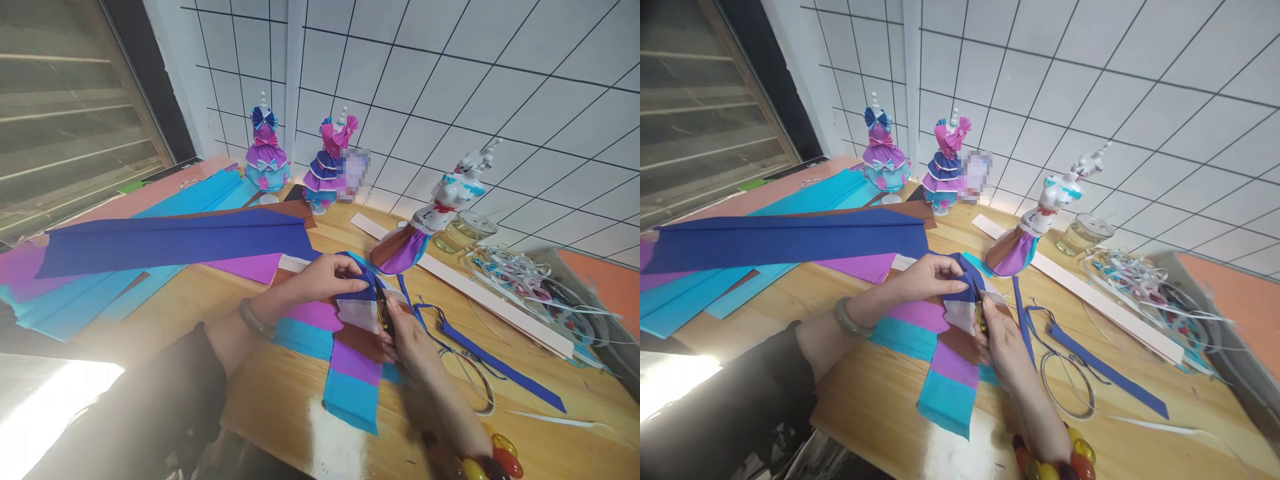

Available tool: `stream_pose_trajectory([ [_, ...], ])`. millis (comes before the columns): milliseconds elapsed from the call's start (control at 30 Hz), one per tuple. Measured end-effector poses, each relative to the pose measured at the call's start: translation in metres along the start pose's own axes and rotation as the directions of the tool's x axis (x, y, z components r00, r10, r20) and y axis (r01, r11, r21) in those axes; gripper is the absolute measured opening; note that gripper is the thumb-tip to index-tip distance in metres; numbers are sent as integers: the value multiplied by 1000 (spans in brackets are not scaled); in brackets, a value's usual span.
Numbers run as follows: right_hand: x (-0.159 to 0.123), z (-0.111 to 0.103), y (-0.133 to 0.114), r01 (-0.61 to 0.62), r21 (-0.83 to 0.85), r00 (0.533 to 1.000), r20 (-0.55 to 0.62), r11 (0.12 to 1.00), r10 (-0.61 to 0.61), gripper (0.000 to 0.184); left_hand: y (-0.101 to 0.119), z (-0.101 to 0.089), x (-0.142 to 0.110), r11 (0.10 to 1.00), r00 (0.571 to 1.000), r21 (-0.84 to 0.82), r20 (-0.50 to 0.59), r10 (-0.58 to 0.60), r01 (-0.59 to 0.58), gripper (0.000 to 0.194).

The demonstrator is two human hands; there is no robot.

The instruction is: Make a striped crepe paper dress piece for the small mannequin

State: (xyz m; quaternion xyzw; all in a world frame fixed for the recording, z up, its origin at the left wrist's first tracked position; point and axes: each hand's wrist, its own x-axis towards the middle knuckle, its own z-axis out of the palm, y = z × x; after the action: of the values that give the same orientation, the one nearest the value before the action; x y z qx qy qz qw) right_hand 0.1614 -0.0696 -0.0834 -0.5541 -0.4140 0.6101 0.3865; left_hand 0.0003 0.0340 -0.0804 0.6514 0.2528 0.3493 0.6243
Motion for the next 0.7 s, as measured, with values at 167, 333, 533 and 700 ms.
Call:
stream_pose_trajectory([
  [167, -2, 0, -3, 29, -18, 1000, 9, 999, -29, 55, 6, -1, -1, 999, 999, -35, 18, -41, 42, 27],
  [333, -4, 1, -8, 67, -35, 998, 2, 997, -67, 47, 7, -4, -4, 995, 994, -1, 46, -97, 97, 30],
  [533, -7, 1, -15, 49, -103, 998, 34, 993, -46, 45, 8, -6, -5, 997, 993, 48, 102, -58, 53, 28],
  [700, -8, 2, -19, 94, -188, 996, 13, 978, -93, 45, 11, -4, -6, 993, 997, 119, 75, -13, 4, 27],
])
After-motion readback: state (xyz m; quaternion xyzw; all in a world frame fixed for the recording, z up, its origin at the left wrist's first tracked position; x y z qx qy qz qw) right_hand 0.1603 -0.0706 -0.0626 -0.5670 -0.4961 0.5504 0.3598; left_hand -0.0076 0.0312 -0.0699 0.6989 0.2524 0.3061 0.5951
